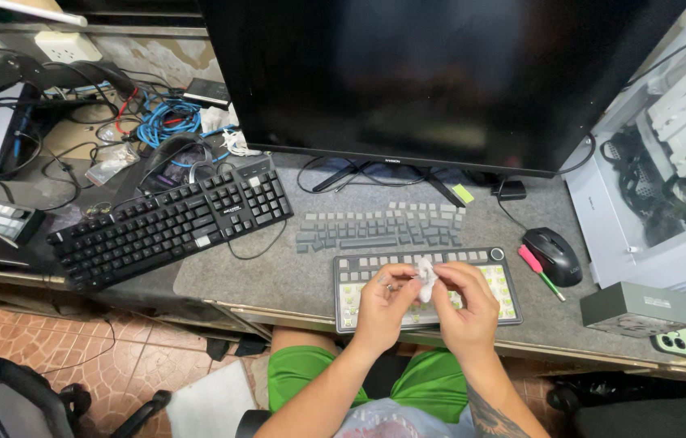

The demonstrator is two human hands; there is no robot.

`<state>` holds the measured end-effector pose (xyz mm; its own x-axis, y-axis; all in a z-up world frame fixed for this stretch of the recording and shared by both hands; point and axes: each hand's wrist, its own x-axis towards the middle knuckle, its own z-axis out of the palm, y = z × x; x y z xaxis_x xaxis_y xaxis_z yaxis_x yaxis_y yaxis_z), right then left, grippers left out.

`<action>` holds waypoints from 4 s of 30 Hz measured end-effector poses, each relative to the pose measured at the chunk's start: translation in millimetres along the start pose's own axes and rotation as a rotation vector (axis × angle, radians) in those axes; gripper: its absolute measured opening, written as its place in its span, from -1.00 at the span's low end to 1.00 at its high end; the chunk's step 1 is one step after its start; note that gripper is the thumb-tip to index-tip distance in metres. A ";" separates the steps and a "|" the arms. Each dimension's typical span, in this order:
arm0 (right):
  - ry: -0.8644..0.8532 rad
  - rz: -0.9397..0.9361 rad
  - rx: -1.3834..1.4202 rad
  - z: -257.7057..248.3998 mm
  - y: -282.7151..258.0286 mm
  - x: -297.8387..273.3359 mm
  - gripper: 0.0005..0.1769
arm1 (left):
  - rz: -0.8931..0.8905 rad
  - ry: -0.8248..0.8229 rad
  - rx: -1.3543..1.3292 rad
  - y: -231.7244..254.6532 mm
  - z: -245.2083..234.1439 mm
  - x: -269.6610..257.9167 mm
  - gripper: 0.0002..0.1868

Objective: The person wipes the surface of a mechanical keyboard with a white cloth, then picks up individual keycaps from a pile and places them onto the keyboard one by one. The person continues this process across the keyboard, handling each keycap individually.

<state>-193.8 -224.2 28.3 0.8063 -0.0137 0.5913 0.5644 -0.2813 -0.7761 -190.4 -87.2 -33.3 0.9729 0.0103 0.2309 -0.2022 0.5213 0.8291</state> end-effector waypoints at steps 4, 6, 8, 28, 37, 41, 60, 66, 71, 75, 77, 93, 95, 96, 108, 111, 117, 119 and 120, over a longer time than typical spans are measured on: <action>-0.123 -0.037 -0.004 -5.0 -2.6 0.1 -0.68 | 0.000 0.050 0.010 -3.0 -6.4 2.4 -0.80; -0.145 -0.012 -0.020 -5.8 -0.8 -1.4 -0.65 | 0.020 0.054 0.035 -3.8 -7.4 2.6 -0.81; -0.120 0.052 -0.014 -3.4 4.5 -2.9 -0.71 | 0.030 0.055 0.043 -2.6 -7.5 2.6 -0.81; -0.230 -0.084 -0.023 1.8 -14.2 3.2 -0.73 | 0.060 0.037 -0.012 -9.1 -20.5 7.3 -0.78; -0.181 0.082 0.176 -1.1 7.4 -0.2 -0.72 | -0.005 0.035 -0.051 -0.5 -16.2 5.4 -0.79; -0.235 0.044 0.066 -2.1 7.2 -2.3 -0.67 | -0.017 0.081 -0.090 -1.0 -16.1 9.1 -0.82; -0.107 -0.175 -0.174 10.4 3.8 -5.0 -0.68 | -0.177 -0.018 0.007 -3.6 -31.5 4.1 -0.78; -0.023 -0.161 -0.162 8.8 12.1 -9.8 -0.76 | -0.328 -0.057 -0.072 1.2 -29.5 5.7 -0.76; -0.081 -0.276 -0.241 8.8 3.5 -1.0 -0.63 | -0.268 0.009 -0.096 -3.0 -27.4 5.3 -0.79; -0.089 -0.256 -0.237 6.4 3.0 2.7 -0.65 | -0.322 -0.012 -0.080 0.2 -31.0 4.7 -0.82; -0.108 -0.246 -0.232 2.8 5.0 0.6 -0.68 | -0.362 -0.022 -0.072 3.2 -32.5 4.3 -0.82; -0.161 -0.047 -0.157 -3.6 5.9 5.3 -0.74 | -0.145 -0.028 0.034 -12.7 -33.2 5.3 -0.82; -0.155 -0.058 -0.155 -4.3 10.2 2.6 -0.77 | -0.141 -0.042 0.048 -11.5 -31.8 3.6 -0.80; -0.140 -0.042 -0.126 -3.1 13.5 1.9 -0.76 | -0.133 -0.044 0.070 -10.7 -30.7 4.9 -0.77; -0.187 0.036 -0.012 -8.9 21.6 1.0 -0.69 | -0.155 -0.105 -0.002 -3.0 -30.6 4.5 -0.62; -0.170 0.108 0.085 -9.9 30.8 -3.9 -0.74 | -0.140 -0.126 0.011 3.7 -27.8 3.4 -0.62; -0.114 0.212 0.372 -12.6 57.0 -14.5 -0.73 | -0.135 -0.076 0.067 2.3 -26.2 5.0 -0.68; -0.104 0.215 0.435 -17.5 63.2 -15.3 -0.72 | -0.138 -0.066 0.064 1.3 -28.4 6.0 -0.69; -0.103 0.217 0.435 -20.0 65.1 -16.1 -0.72 | -0.139 -0.059 0.071 2.1 -29.4 7.2 -0.69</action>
<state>-173.6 -261.5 -27.4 0.9145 0.0734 0.3979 0.3851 0.1443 -0.9115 -180.5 -60.9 -44.9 0.9843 -0.1091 0.1389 -0.0752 0.4527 0.8885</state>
